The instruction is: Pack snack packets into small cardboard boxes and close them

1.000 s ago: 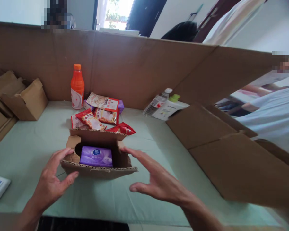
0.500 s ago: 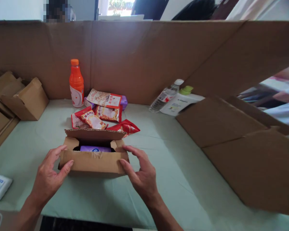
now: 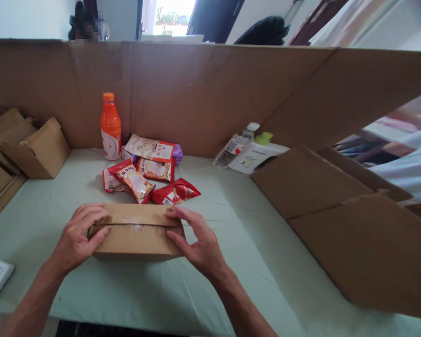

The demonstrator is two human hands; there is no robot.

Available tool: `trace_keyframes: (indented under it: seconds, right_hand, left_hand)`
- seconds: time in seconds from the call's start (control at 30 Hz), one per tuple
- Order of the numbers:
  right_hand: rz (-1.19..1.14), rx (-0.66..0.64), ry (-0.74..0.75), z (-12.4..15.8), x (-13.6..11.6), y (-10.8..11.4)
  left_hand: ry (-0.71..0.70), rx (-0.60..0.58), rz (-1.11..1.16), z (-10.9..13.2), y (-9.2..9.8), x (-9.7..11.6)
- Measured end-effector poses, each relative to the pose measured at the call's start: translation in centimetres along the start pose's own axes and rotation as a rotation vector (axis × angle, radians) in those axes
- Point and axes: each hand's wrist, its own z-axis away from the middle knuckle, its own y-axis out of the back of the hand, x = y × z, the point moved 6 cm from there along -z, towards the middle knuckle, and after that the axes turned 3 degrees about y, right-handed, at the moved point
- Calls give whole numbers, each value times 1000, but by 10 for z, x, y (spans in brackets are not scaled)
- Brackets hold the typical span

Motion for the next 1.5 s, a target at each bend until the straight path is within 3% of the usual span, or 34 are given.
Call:
trace_keyframes:
  seconds: [0.13, 0.3, 0.43, 0.53, 0.63, 0.77, 0.9, 1.03, 1.17, 1.23, 1.33, 1.5]
  right_hand:
    - [-105, -115, 55, 21, -2, -5]
    - [-212, -243, -113, 34, 16, -20]
    - [-289, -239, -142, 30, 21, -31]
    - [-256, -218, -145, 40, 20, -21]
    - [-180, -191, -198, 74, 21, 10]
    - [-26, -81, -338, 134, 36, 71]
    - [138, 106, -419, 169, 68, 124]
    - [349, 379, -475, 171, 113, 160]
    - [539, 593, -571, 152, 158, 177]
    - [614, 691, -657, 139, 181, 181]
    - [678, 769, -775, 119, 214, 182]
    - [677, 776, -850, 96, 256, 180]
  left_hand:
    - [57, -25, 66, 21, -1, -7]
    - [218, -232, 146, 46, -8, -21]
    - [232, -224, 40, 63, -7, -29]
    - [205, -225, -20, 71, -12, -25]
    - [153, -262, 16, 65, -31, -2]
    - [77, -432, 200, 20, -86, 47]
    - [4, -686, 375, -60, -164, 88]
    - [-58, -797, 448, -157, -241, 114]
    - [-16, -702, 480, -230, -307, 139]
    - [61, -590, 493, -246, -334, 151]
    - [147, -491, 543, -244, -374, 170]
    - [173, -548, 680, -226, -436, 190]
